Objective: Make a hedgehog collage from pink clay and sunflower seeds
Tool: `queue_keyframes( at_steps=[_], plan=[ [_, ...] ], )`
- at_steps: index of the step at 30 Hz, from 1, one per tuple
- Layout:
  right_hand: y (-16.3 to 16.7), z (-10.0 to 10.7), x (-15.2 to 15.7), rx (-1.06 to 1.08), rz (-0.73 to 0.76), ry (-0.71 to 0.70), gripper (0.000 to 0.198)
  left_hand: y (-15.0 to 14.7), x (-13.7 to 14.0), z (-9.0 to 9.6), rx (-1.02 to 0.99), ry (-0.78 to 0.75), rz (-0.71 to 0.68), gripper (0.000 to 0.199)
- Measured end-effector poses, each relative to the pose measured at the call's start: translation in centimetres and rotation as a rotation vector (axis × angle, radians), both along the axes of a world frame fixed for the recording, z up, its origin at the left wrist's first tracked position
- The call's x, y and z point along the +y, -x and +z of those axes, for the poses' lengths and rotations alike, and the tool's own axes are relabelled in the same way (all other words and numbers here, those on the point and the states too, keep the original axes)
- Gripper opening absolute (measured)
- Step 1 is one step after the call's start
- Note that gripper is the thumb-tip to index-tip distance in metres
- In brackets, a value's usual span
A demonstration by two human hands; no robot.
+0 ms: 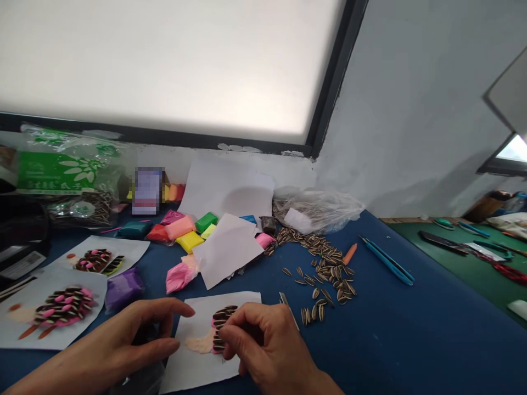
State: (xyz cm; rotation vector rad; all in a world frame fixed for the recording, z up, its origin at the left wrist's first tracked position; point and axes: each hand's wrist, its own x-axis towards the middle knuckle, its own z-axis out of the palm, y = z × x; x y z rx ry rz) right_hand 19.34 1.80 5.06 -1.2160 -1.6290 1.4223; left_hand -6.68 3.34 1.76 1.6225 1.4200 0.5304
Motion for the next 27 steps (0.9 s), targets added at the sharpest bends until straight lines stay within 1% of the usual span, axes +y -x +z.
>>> queue_keyframes(
  at_steps=[4, 7, 10, 13, 17, 20, 22, 24, 27],
  plan=[
    [-0.1, 0.5, -0.1, -0.124, -0.023, -0.107, 0.035, -0.1, 0.4, 0.6, 0.188, 0.091, -0.150, 0.073],
    [-0.1, 0.6, -0.1, -0.175, -0.028, -0.162, 0.027, -0.4, 0.5, 1.2, 0.283, 0.130, -0.193, 0.084],
    [-0.2, 0.4, 0.1, -0.149, 0.016, -0.250, 0.017, -0.7, 0.4, 1.4, 0.325, 0.137, -0.194, 0.086],
    [-0.3, 0.1, 0.1, -0.114, 0.060, -0.324, 0.021, -0.7, 0.1, 1.1, 0.365, 0.128, -0.217, 0.089],
    [-0.2, -0.4, 0.1, -0.107, 0.070, -0.350, 0.021, -0.7, 0.0, 0.7, 0.412, 0.106, -0.257, 0.093],
    [0.0, -0.5, 0.0, -0.188, 0.031, -0.348, 0.015, -0.8, 0.1, 0.8, 0.409, 0.096, -0.256, 0.092],
    [0.0, -0.4, -0.1, -0.239, 0.034, -0.355, 0.012, -0.8, 0.1, 1.0, 0.397, 0.102, -0.257, 0.092],
    [0.1, -0.3, -0.1, -0.274, 0.048, -0.402, 0.016, -0.8, 0.1, 1.1, 0.387, 0.107, -0.255, 0.091],
    [0.2, -0.3, -0.2, -0.323, 0.056, -0.489, 0.030, -0.9, 0.1, 1.1, 0.379, 0.100, -0.251, 0.091]
  ],
)
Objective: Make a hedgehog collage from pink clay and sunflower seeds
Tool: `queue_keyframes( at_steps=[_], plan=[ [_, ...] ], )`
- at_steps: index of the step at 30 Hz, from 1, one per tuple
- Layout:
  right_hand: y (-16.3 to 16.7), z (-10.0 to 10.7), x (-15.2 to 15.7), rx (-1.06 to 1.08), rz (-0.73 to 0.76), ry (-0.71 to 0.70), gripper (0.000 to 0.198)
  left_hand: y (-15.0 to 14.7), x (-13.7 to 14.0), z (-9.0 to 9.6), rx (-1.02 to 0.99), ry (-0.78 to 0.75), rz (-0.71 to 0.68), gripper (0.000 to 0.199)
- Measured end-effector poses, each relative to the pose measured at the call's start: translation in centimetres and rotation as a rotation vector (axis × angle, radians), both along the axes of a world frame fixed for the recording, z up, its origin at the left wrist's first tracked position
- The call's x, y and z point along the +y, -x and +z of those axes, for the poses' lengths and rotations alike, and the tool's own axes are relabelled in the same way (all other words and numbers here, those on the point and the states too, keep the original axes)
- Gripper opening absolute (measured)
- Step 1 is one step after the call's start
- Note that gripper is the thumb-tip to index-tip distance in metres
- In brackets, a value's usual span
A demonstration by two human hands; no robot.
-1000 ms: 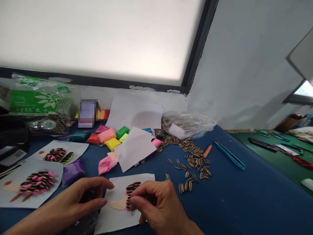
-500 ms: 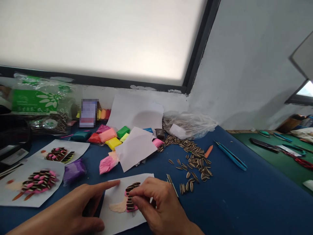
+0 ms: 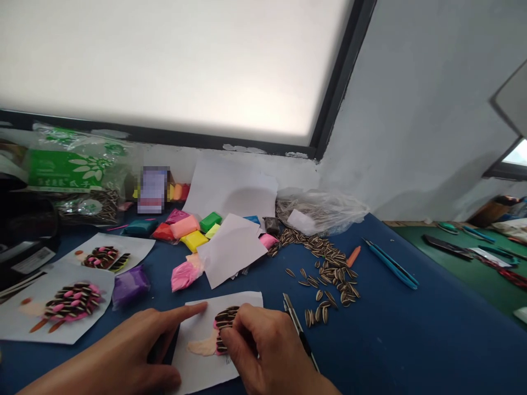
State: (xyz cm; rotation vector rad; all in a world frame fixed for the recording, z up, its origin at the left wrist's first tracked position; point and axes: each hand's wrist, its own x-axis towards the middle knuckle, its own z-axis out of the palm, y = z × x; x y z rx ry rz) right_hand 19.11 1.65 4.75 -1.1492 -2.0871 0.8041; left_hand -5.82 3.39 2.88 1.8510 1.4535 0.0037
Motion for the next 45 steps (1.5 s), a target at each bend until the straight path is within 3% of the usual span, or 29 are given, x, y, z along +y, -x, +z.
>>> queue_keyframes(
  at_steps=[3, 7, 19, 25, 30, 45],
  plan=[
    [0.1, -0.1, 0.1, -0.021, 0.003, -0.025, 0.030, -0.1, 0.0, -0.1, -0.018, -0.018, 0.003, 0.090],
    [0.0, -0.1, 0.2, 0.019, 0.026, 0.001, 0.014, -0.1, -0.1, -0.1, -0.011, -0.020, 0.004, 0.089],
    [0.4, 1.0, 0.9, -0.126, 0.051, -0.099, 0.023, 0.0, 0.1, -0.1, 0.007, -0.032, -0.004, 0.088],
    [0.8, 0.5, 1.2, -0.024, 0.147, -0.097, 0.025, 0.2, -0.1, -0.1, -0.019, -0.046, -0.014, 0.086],
    [0.6, -0.5, 1.1, 0.036, 0.080, -0.048, 0.019, 0.3, -0.1, -0.4, -0.024, -0.038, -0.009, 0.087],
    [1.8, -2.1, 0.6, -0.254, 0.008, -0.377, 0.016, 0.1, 0.0, -0.3, -0.061, -0.067, -0.008, 0.084]
  ],
)
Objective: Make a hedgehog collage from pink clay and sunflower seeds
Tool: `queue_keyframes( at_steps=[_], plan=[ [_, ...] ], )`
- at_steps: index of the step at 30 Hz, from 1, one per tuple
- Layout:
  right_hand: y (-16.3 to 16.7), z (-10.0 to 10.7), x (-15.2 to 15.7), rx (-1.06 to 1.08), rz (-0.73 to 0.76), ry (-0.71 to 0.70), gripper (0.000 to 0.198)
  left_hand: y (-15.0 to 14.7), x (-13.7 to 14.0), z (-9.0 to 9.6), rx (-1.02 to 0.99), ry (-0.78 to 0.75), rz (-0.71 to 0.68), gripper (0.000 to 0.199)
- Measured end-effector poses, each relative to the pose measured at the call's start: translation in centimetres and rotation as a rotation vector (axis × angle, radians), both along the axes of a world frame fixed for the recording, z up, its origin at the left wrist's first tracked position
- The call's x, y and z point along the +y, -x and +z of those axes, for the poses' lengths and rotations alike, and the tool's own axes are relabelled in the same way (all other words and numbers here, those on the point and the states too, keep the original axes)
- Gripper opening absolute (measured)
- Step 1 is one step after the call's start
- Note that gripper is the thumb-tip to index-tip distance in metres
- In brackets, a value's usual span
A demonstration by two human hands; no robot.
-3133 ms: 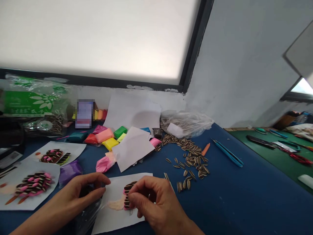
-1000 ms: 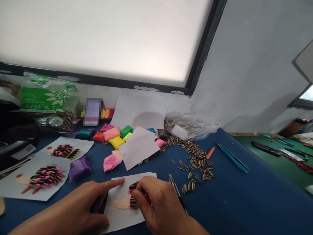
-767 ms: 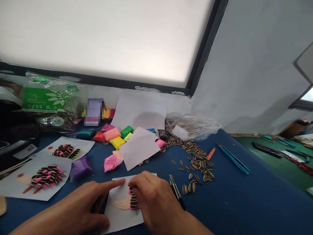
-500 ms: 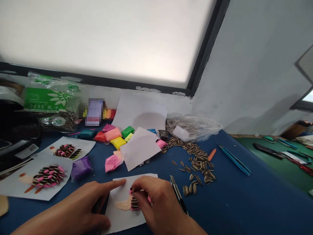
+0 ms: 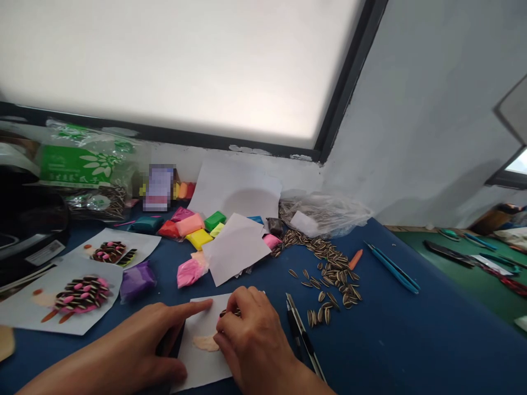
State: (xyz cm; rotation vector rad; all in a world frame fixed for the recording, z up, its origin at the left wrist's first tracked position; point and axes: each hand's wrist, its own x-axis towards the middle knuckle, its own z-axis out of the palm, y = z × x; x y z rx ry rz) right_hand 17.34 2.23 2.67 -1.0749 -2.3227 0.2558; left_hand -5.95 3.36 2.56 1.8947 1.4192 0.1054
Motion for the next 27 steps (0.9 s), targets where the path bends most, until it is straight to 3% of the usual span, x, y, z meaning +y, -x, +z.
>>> queue_keyframes(
  at_steps=[16, 27],
  plan=[
    [0.8, -1.3, 0.3, -0.149, 0.016, -0.216, 0.022, 0.0, 0.1, 0.1, -0.017, 0.002, 0.005, 0.085],
    [0.0, 0.2, 0.2, -0.032, 0.006, 0.006, 0.018, 0.0, 0.1, -0.1, -0.019, -0.002, 0.004, 0.086]
  ],
)
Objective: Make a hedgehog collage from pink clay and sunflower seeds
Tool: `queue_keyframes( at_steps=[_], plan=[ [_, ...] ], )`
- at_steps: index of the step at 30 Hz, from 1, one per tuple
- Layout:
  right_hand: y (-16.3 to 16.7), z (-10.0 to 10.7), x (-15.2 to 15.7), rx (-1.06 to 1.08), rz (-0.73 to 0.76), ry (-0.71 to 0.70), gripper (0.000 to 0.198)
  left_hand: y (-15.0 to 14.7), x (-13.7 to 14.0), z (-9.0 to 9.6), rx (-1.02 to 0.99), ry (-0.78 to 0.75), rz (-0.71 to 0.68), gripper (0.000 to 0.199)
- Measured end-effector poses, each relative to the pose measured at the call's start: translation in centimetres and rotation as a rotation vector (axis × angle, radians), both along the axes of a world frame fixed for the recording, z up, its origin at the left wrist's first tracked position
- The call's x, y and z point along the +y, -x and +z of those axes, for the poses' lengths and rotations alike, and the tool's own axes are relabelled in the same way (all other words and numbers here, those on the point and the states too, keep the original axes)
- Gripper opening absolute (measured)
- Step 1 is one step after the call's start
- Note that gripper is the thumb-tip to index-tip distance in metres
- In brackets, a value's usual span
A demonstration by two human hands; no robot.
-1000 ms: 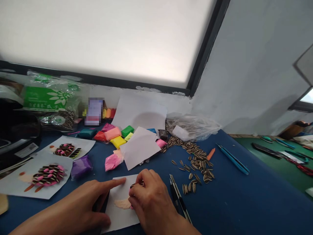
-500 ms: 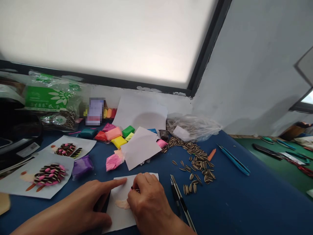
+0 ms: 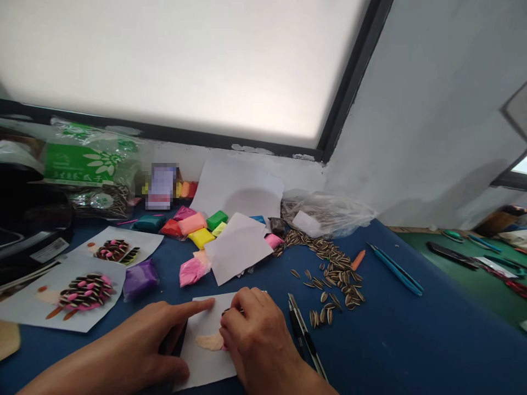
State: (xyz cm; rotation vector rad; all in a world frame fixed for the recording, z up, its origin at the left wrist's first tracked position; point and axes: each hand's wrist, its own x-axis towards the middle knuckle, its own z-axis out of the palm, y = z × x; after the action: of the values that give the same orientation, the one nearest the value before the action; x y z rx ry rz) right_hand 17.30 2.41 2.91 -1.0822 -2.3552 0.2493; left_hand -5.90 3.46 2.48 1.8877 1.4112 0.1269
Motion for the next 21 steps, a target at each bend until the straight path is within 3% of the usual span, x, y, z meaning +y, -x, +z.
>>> queue_keyframes(
  at_steps=[5, 21],
  plan=[
    [0.1, -0.2, 0.2, 0.014, -0.007, 0.071, 0.019, -0.1, 0.0, 0.3, 0.032, -0.008, -0.003, 0.085],
    [1.0, -0.9, 0.3, -0.059, -0.028, 0.008, 0.016, 0.1, 0.1, -0.1, -0.012, 0.007, -0.016, 0.085]
  ],
)
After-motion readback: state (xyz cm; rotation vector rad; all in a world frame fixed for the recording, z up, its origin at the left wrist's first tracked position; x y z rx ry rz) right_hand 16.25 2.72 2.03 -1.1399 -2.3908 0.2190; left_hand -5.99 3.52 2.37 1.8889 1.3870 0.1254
